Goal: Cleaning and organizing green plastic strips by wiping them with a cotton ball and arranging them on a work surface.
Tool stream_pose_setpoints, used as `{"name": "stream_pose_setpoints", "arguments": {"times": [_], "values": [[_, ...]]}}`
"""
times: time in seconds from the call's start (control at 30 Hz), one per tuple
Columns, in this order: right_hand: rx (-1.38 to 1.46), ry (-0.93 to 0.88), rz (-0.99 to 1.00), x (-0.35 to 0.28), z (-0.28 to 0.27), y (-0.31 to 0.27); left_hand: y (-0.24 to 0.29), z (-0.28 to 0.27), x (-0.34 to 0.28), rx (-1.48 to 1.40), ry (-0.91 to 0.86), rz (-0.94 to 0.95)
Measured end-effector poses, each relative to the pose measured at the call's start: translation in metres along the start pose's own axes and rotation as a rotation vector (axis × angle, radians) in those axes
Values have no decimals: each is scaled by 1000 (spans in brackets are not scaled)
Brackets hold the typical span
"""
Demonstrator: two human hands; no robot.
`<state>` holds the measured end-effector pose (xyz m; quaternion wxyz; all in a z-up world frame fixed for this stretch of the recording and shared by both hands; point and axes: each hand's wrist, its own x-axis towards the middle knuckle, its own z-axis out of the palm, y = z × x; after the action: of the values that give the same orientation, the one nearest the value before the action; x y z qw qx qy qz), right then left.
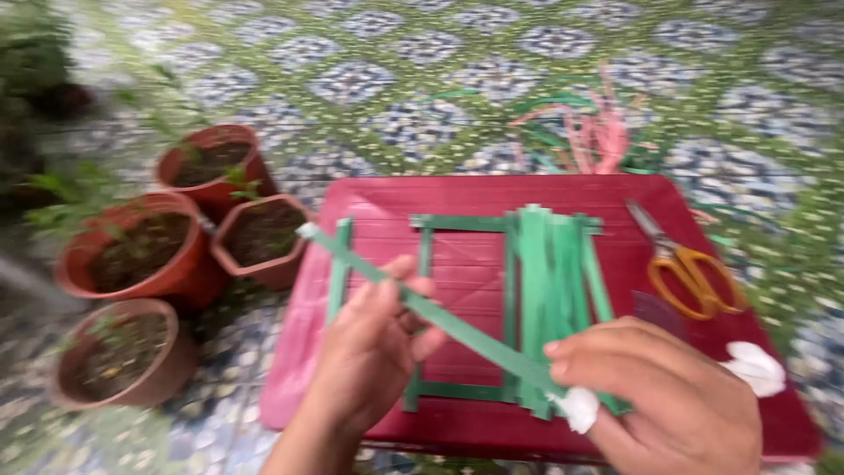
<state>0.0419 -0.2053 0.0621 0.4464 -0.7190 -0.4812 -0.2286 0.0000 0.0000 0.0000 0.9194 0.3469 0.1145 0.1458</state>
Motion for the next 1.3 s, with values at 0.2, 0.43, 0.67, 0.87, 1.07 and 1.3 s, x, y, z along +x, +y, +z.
{"name": "stream_pose_setpoints", "arguments": {"times": [0.2, 0.43, 0.67, 0.87, 1.07, 1.3], "values": [[-136, -216, 770, -12, 13, 35, 58, -7, 7, 953, 482, -30], [-157, -355, 889, -13, 21, 44, 65, -28, 18, 1358, 541, -98], [-192, -411, 861, -17, 25, 49, 51, -44, 33, 1783, 567, -88], [-220, -511, 980, -9, 24, 44, 41, -80, 41, 1870, 664, 62], [-257, -538, 1043, -2, 23, 40, 52, -63, 36, 1726, 686, -123], [-199, -462, 1035, -4, 26, 40, 47, -26, 22, 1146, 605, 170]]}}
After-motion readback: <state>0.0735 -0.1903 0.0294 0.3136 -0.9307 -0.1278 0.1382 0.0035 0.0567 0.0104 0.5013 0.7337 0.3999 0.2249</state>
